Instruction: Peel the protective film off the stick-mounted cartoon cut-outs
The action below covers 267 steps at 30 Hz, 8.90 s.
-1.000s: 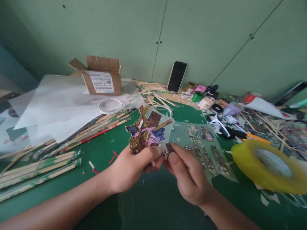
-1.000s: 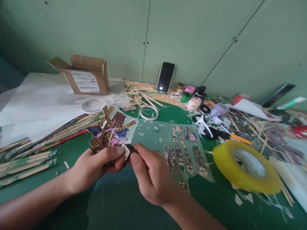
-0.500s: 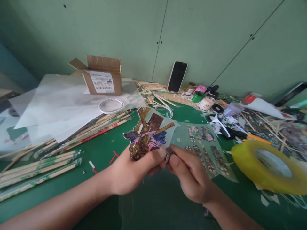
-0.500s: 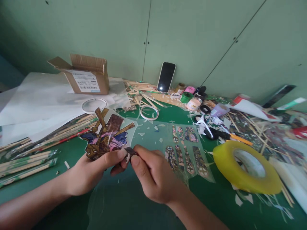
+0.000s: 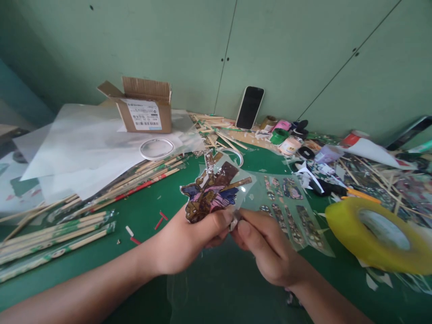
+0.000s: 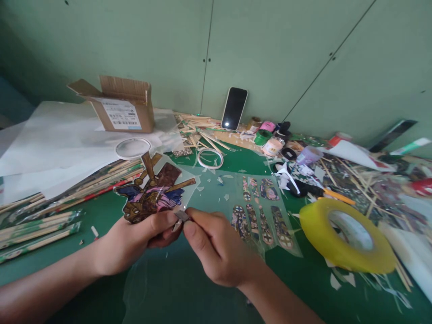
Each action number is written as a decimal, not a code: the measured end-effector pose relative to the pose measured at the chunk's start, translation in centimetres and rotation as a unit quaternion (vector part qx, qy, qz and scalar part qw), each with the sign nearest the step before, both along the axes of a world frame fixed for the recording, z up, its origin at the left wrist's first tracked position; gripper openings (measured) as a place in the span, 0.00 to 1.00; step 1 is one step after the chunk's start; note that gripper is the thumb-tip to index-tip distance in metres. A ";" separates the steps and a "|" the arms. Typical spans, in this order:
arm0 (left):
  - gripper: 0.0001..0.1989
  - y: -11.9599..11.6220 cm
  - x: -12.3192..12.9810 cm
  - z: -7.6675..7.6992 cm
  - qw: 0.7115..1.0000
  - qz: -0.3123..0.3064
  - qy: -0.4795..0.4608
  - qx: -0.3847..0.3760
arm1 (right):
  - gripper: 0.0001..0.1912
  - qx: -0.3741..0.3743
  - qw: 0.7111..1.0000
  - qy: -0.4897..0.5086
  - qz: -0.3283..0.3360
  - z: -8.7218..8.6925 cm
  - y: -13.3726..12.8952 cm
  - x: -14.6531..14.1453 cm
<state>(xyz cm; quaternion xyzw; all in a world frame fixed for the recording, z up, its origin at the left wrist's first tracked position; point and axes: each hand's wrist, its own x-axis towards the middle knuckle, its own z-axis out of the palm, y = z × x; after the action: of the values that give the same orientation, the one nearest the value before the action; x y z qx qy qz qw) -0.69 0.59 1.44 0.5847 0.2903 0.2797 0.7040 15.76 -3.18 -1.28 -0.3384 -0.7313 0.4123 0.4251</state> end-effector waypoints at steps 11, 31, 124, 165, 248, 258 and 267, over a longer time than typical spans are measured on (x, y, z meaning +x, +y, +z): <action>0.13 -0.1 -0.2 0.0 1.000 0.006 0.017 0.013 | 0.15 0.026 0.998 -0.036 -0.035 0.1 -0.3 -0.1; 0.15 -0.5 0.3 0.3 0.999 0.050 0.002 -0.002 | 0.14 0.042 0.986 -0.118 -0.113 0.2 -0.6 -0.8; 0.13 0.1 0.6 -0.2 0.997 0.077 0.018 0.013 | 0.15 -0.053 0.990 -0.018 -0.129 -0.2 -0.1 -0.2; 0.16 -0.1 0.8 0.0 0.994 0.098 0.014 0.042 | 0.08 0.266 0.895 -0.240 -0.266 -0.2 0.2 -1.1; 0.09 0.7 -0.9 0.6 1.000 -0.010 0.015 -0.016 | 0.08 0.208 0.939 -0.224 -0.155 0.2 0.0 0.1; 0.07 0.6 -0.6 0.8 0.999 -0.009 -0.036 -0.034 | 0.06 0.186 0.957 -0.175 -0.137 0.2 -0.2 0.1; 0.09 0.7 -0.7 0.6 0.997 -0.027 -0.028 -0.071 | 0.07 0.135 0.977 -0.132 -0.098 -0.1 -0.4 0.2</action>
<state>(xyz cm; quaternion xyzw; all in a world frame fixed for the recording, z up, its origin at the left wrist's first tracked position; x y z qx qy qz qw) -1.43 1.33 2.07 0.5324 0.2739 0.2557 0.7591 15.94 -3.56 -1.35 -0.3996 -0.7930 0.2179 0.4049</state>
